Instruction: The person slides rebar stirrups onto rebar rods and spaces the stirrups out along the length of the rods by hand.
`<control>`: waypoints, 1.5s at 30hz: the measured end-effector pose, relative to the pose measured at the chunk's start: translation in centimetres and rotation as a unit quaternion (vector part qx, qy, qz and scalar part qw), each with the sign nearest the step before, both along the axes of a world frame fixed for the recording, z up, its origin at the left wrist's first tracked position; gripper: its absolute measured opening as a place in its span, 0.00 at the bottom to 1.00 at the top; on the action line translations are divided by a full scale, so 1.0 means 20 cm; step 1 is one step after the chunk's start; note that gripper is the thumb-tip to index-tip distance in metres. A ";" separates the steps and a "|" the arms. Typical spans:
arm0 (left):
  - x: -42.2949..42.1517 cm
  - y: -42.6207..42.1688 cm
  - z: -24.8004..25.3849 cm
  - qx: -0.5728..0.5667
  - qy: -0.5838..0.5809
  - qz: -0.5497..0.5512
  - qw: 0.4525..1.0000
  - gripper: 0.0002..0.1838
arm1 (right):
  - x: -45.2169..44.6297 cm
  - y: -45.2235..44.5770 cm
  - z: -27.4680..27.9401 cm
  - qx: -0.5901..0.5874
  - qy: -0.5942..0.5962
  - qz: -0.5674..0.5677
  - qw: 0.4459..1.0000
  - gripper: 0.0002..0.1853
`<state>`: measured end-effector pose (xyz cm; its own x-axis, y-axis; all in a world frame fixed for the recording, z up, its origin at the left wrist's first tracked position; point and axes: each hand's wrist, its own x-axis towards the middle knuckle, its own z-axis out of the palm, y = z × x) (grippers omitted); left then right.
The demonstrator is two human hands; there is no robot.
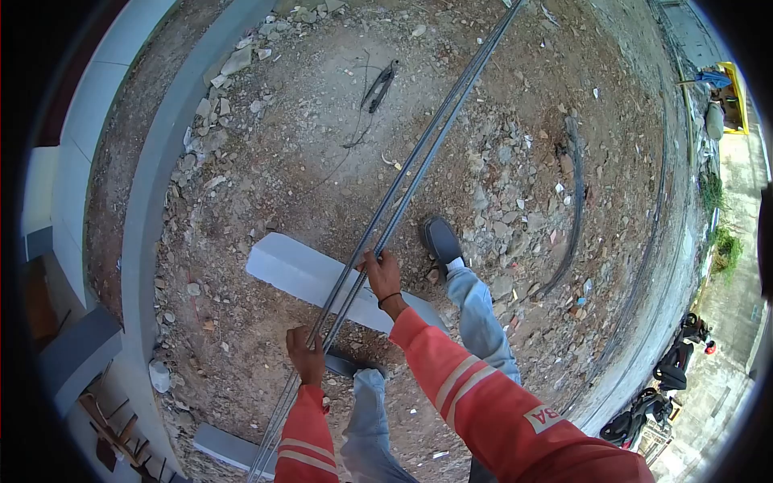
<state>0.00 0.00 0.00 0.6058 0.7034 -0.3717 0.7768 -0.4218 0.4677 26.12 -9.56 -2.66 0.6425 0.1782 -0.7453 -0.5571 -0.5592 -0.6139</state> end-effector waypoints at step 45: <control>0.06 0.25 -0.20 -0.275 -0.088 0.002 0.957 0.06 | -0.01 -0.18 -0.17 0.074 0.115 -0.099 0.986 0.18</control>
<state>1.23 5.07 -3.94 0.6909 0.4329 -0.5791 0.6666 -0.0713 0.7420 25.97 -13.06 -6.01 0.4925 0.1837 -0.8507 -0.7802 -0.3398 -0.5251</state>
